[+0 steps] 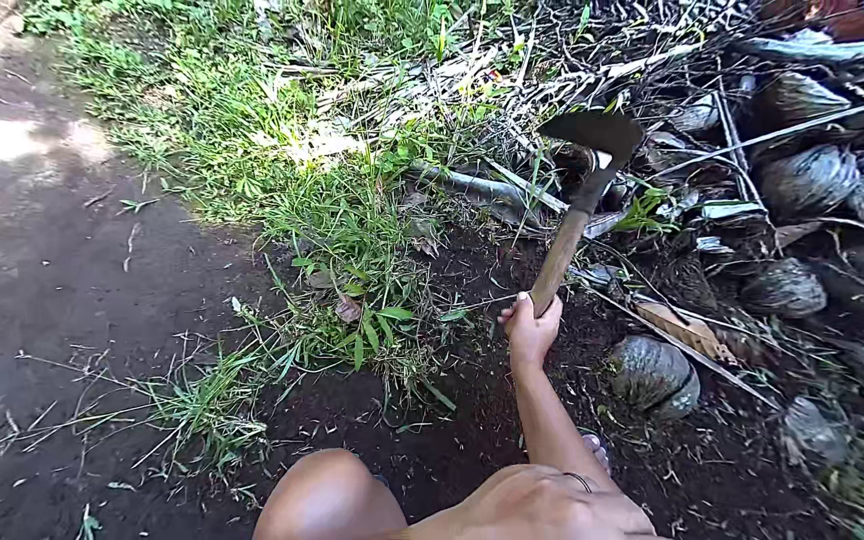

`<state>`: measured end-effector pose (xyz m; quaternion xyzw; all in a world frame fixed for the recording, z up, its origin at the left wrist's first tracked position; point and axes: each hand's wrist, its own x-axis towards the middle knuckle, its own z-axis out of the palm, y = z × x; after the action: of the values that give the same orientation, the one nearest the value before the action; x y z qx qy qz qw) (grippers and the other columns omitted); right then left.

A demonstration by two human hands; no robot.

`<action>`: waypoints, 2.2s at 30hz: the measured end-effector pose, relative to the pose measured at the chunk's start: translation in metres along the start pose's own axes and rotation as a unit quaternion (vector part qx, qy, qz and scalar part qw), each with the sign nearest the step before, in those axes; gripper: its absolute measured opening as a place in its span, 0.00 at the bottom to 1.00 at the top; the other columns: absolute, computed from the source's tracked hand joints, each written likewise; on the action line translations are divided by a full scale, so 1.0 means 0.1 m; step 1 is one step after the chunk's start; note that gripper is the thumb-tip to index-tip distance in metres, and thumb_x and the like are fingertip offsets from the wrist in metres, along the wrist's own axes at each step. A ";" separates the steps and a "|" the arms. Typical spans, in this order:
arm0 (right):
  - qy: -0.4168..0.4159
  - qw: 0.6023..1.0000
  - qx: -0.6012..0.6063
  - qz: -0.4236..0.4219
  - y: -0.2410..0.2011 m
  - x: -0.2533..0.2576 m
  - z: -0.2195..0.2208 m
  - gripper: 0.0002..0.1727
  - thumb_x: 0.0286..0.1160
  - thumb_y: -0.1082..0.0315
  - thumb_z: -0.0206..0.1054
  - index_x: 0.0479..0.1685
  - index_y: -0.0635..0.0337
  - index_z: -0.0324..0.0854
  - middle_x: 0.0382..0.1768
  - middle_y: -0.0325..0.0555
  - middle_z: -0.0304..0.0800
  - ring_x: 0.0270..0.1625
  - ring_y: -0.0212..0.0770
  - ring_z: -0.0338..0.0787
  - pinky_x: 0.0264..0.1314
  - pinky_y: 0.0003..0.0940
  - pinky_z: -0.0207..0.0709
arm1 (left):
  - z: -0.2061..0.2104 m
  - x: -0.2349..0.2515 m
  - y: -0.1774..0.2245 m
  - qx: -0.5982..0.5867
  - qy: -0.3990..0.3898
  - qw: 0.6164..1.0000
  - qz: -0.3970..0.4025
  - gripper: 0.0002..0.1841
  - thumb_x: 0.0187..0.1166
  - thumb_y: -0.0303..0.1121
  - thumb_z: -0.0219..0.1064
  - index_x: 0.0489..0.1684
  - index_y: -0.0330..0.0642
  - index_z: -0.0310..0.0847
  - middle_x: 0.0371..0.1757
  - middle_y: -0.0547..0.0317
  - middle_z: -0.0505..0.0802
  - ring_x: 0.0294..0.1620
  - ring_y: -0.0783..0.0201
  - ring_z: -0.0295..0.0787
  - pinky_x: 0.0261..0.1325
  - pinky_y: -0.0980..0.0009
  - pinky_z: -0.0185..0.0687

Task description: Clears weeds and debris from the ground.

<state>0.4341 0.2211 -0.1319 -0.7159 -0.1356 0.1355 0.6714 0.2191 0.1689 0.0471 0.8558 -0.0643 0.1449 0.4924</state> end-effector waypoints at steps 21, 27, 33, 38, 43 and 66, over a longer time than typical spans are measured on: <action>-0.217 0.706 -0.674 0.024 -0.68 0.82 -1.91 0.30 0.84 0.54 0.65 0.77 0.68 0.72 0.64 0.77 0.83 0.66 0.78 0.83 0.65 0.81 0.72 | -0.02 0.09 -0.03 0.091 -0.034 0.995 -0.033 0.14 0.87 0.30 0.58 0.60 0.40 0.88 0.51 0.49 0.94 0.54 0.52 0.93 0.56 0.53 0.87; 0.098 0.730 -0.674 0.059 -1.54 1.03 -3.42 0.33 0.86 0.56 0.58 0.81 0.73 0.64 0.70 0.84 0.75 0.73 0.82 0.77 0.68 0.83 0.67 | 0.05 0.10 0.04 0.082 -0.047 0.995 -0.013 0.13 0.87 0.30 0.58 0.59 0.40 0.88 0.50 0.48 0.94 0.53 0.52 0.93 0.55 0.53 0.87; 0.240 0.888 -0.388 0.063 -1.71 1.28 -3.78 0.35 0.90 0.49 0.54 0.86 0.66 0.57 0.58 0.58 0.82 0.45 0.43 0.88 0.52 0.43 0.84 | 0.16 0.25 0.02 0.071 -0.092 0.993 -0.019 0.14 0.88 0.30 0.57 0.61 0.41 0.87 0.53 0.48 0.94 0.57 0.51 0.92 0.58 0.50 0.86; 0.241 0.868 -0.431 0.050 -1.73 1.32 -3.14 0.36 0.84 0.61 0.56 0.89 0.68 0.52 0.80 0.70 0.71 0.78 0.61 0.79 0.78 0.60 0.72 | 0.22 0.33 -0.02 0.080 -0.109 0.990 -0.043 0.14 0.89 0.31 0.57 0.62 0.40 0.87 0.54 0.47 0.94 0.58 0.50 0.92 0.60 0.49 0.85; 0.107 0.874 -0.462 0.106 -1.19 1.34 -2.60 0.32 0.86 0.61 0.58 0.84 0.72 0.61 0.69 0.73 0.78 0.65 0.63 0.86 0.67 0.61 0.78 | 0.20 0.32 -0.08 0.081 -0.109 0.989 -0.055 0.15 0.88 0.31 0.57 0.63 0.40 0.87 0.54 0.47 0.94 0.58 0.50 0.92 0.60 0.49 0.85; -0.195 0.708 -0.678 0.027 -0.69 1.58 -0.65 0.33 0.84 0.63 0.59 0.86 0.66 0.57 0.69 0.73 0.81 0.72 0.70 0.83 0.70 0.71 0.73 | -0.05 0.14 -0.31 0.091 -0.045 0.992 -0.071 0.14 0.89 0.31 0.57 0.59 0.40 0.88 0.51 0.45 0.94 0.55 0.48 0.93 0.58 0.53 0.87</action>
<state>0.6039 0.2246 -0.0610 -0.9395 -0.2995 0.1615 -0.0403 0.2391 0.1891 0.0279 0.9049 -0.0123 0.0763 0.4185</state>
